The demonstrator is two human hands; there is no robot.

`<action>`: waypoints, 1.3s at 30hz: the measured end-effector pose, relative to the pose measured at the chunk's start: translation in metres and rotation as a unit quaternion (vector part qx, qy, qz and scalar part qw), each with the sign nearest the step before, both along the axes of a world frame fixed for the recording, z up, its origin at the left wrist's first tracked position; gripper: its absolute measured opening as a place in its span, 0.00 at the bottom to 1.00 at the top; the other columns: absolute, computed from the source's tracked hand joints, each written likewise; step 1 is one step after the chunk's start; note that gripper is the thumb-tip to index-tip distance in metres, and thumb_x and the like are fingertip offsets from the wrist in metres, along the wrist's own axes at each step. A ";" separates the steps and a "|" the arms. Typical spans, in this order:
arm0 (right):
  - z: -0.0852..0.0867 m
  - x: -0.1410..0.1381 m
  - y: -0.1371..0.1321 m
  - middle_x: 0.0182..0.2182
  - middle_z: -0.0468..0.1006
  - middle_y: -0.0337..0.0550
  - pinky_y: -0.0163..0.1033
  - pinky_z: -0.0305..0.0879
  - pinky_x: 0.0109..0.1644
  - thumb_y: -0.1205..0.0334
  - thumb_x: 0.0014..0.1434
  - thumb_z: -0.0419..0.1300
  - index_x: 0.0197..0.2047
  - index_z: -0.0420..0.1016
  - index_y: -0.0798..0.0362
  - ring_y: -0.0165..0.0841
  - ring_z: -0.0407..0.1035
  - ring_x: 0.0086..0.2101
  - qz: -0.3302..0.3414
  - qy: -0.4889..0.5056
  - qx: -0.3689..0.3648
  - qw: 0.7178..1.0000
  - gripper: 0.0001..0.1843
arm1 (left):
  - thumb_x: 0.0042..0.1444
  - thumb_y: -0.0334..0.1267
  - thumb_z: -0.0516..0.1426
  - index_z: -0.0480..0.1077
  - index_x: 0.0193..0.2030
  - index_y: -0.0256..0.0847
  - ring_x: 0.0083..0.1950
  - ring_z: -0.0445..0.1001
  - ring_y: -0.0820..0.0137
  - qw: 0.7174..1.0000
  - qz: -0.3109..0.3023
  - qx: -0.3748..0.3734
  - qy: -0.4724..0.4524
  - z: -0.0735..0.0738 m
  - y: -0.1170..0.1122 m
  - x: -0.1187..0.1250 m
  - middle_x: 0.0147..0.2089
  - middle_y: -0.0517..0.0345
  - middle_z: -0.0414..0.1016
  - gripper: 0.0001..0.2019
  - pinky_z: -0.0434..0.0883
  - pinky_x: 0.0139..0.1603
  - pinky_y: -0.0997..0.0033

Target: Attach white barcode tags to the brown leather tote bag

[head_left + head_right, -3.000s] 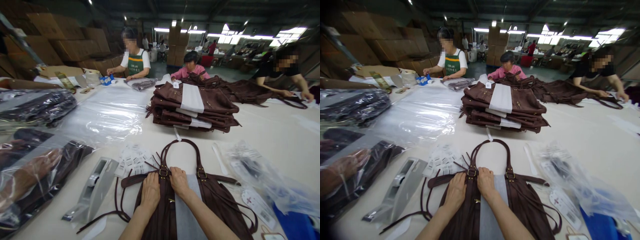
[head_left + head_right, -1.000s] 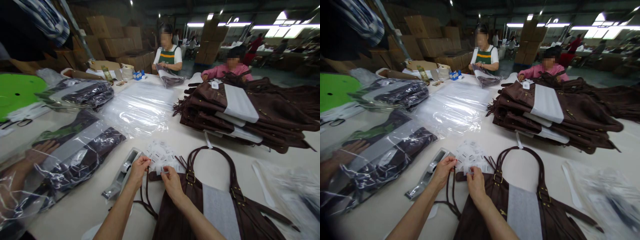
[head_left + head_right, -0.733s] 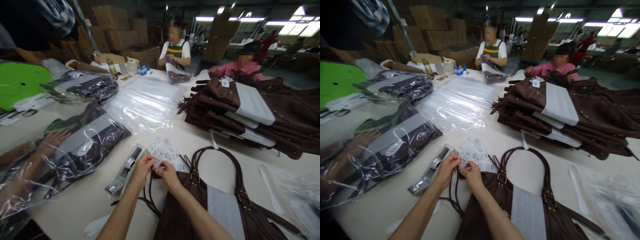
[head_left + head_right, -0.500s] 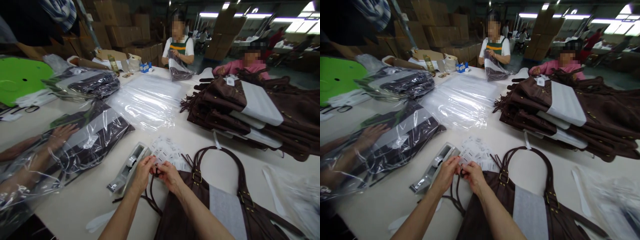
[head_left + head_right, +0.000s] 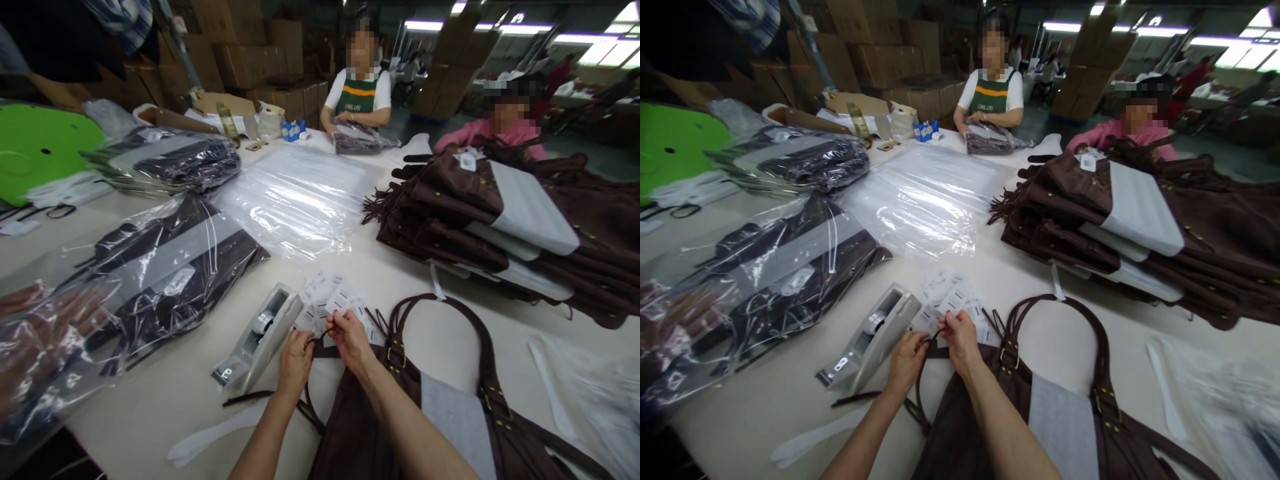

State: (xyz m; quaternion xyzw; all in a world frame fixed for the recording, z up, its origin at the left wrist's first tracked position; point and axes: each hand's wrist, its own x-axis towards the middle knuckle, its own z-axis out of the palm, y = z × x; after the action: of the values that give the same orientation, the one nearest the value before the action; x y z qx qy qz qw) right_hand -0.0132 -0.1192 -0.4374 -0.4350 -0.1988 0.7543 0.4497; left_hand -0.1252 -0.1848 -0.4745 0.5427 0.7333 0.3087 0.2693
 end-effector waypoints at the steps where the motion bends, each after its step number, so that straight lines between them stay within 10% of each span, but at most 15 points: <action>1: 0.001 0.002 0.004 0.21 0.71 0.34 0.29 0.57 0.23 0.57 0.40 0.66 0.27 0.63 0.54 0.24 0.64 0.21 -0.006 -0.006 0.004 1.000 0.16 | 0.50 0.30 0.49 0.68 0.37 0.41 0.42 0.67 0.68 1.000 0.006 -0.003 0.005 0.000 0.000 0.001 0.38 0.55 0.67 0.10 0.66 0.44 0.66; 16: 0.028 0.022 0.015 0.19 0.72 0.35 0.30 0.57 0.26 0.60 0.40 0.66 0.26 0.66 0.55 0.24 0.62 0.21 -0.085 -0.027 0.088 0.992 0.13 | 0.54 0.32 0.47 0.68 0.34 0.42 0.40 0.68 0.70 0.998 0.025 -0.019 0.049 -0.002 -0.003 0.005 0.37 0.57 0.66 0.09 0.65 0.42 0.71; 26: 0.086 0.063 0.033 0.23 0.72 0.36 0.28 0.60 0.26 0.62 0.42 0.66 0.27 0.67 0.55 0.23 0.64 0.23 -0.081 0.012 0.120 0.989 0.12 | 0.51 0.33 0.49 0.68 0.36 0.41 0.41 0.68 0.69 0.999 0.032 -0.001 0.004 -0.006 -0.004 0.001 0.37 0.57 0.68 0.08 0.67 0.44 0.67; 33: 0.091 0.109 -0.023 0.25 0.72 0.37 0.27 0.63 0.29 0.67 0.45 0.65 0.28 0.69 0.54 0.23 0.64 0.25 -0.119 0.149 0.051 0.980 0.08 | 0.53 0.40 0.48 0.64 0.47 0.36 0.43 0.69 0.67 0.986 0.090 0.135 -0.034 0.063 -0.018 0.015 0.46 0.50 0.68 0.17 0.67 0.49 0.63; 36: 0.084 0.123 -0.050 0.25 0.72 0.37 0.27 0.63 0.29 0.67 0.46 0.64 0.28 0.70 0.54 0.23 0.64 0.25 -0.137 0.163 0.026 0.977 0.06 | 0.56 0.41 0.46 0.64 0.49 0.40 0.53 0.64 0.67 0.981 0.027 0.166 -0.094 0.101 -0.028 0.051 0.51 0.52 0.66 0.17 0.62 0.56 0.65; 39: 0.078 0.137 -0.074 0.25 0.73 0.37 0.28 0.64 0.30 0.68 0.44 0.65 0.28 0.70 0.54 0.23 0.64 0.25 -0.146 0.157 -0.004 0.977 0.07 | 0.53 0.40 0.49 0.60 0.53 0.41 0.47 0.67 0.68 0.978 -0.102 0.032 -0.182 0.114 -0.039 0.094 0.51 0.52 0.67 0.20 0.67 0.47 0.69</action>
State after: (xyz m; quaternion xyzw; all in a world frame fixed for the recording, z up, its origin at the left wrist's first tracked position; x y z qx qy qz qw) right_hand 0.1233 -0.1936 -0.3593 -0.3369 -0.0570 0.7400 0.5793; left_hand -0.0311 -0.2241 -0.3607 0.5578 0.6026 0.3966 0.4104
